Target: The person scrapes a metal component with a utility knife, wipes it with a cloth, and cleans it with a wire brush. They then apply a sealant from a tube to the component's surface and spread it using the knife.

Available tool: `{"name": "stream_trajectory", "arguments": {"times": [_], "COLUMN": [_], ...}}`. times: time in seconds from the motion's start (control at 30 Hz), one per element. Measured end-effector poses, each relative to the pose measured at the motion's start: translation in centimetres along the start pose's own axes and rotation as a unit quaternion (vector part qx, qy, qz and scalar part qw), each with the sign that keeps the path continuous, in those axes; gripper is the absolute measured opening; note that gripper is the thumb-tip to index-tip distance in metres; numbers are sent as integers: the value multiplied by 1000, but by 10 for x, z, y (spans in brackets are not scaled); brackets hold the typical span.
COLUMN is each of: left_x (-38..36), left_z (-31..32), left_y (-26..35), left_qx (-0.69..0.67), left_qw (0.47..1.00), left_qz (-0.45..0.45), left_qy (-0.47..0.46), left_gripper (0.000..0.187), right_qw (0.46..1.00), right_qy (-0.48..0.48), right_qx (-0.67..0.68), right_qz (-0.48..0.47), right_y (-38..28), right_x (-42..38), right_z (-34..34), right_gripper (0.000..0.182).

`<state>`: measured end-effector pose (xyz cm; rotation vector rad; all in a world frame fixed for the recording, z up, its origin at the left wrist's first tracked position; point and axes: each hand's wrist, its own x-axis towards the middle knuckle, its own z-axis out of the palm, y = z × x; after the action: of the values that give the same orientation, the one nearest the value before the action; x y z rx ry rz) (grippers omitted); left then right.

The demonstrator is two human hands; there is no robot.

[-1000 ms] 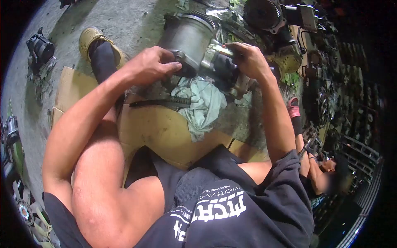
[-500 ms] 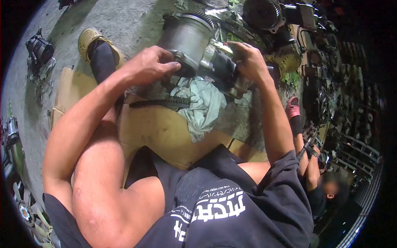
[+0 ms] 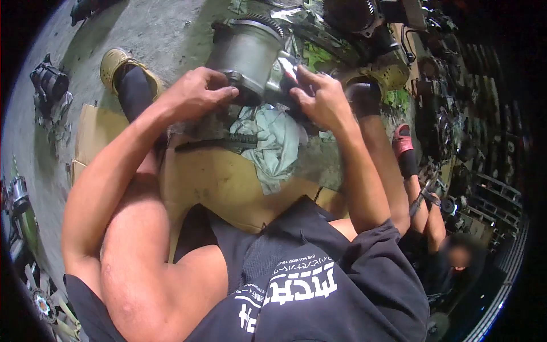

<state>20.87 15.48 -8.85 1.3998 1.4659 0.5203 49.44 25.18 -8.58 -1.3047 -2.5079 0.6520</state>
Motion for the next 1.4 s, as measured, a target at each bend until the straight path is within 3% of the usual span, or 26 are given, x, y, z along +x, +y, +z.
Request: {"name": "stream_trajectory", "arguments": {"times": [0.17,0.27,0.33,0.4,0.6,0.87,0.93,0.97,1.13,1.2,1.33,1.4], "left_x": [-1,-2,0,0,-2,-3,-2,-1,0,-1,-4,-5], "left_z": [0,-4,-3,-5,-4,-4,-1,-3,-4,-4,-5,-5], "left_y": [6,7,5,8,12,8,8,10,9,10,14,13], "left_qx": [2,23,-7,0,5,20,-9,-9,2,4,6,8], "left_qw": [1000,1000,1000,1000,1000,1000,1000,1000,1000,1000,1000,1000], "left_qz": [3,4,-15,-7,-10,-8,-2,-1,-8,-11,-8,-14], "left_qy": [10,21,-12,-10,0,-11,8,10,-12,-7,-12,-9], "left_gripper": [45,44,42,42,43,44,44,44,42,43,43,43], "right_qw": [997,994,991,998,999,989,986,987,986,978,984,974], "right_qy": [-4,-8,-10,9,13,-19,11,-19,7,-23,-11,-10], "right_qx": [52,104,113,62,53,147,157,139,149,194,155,213], "right_qz": [63,19,75,16,-1,21,56,77,75,80,87,70], "right_y": [-3,-2,-2,1,6,19,17,6,15,13,9,15], "right_x": [-4,-6,-8,-7,-4,-2,-2,-3,-3,-5,-6,-6], "right_z": [-5,-1,-1,2,0,6,9,2,7,6,9,14], "right_gripper": [56,55,55,55,57,59,59,59,58,58,59,59]}}
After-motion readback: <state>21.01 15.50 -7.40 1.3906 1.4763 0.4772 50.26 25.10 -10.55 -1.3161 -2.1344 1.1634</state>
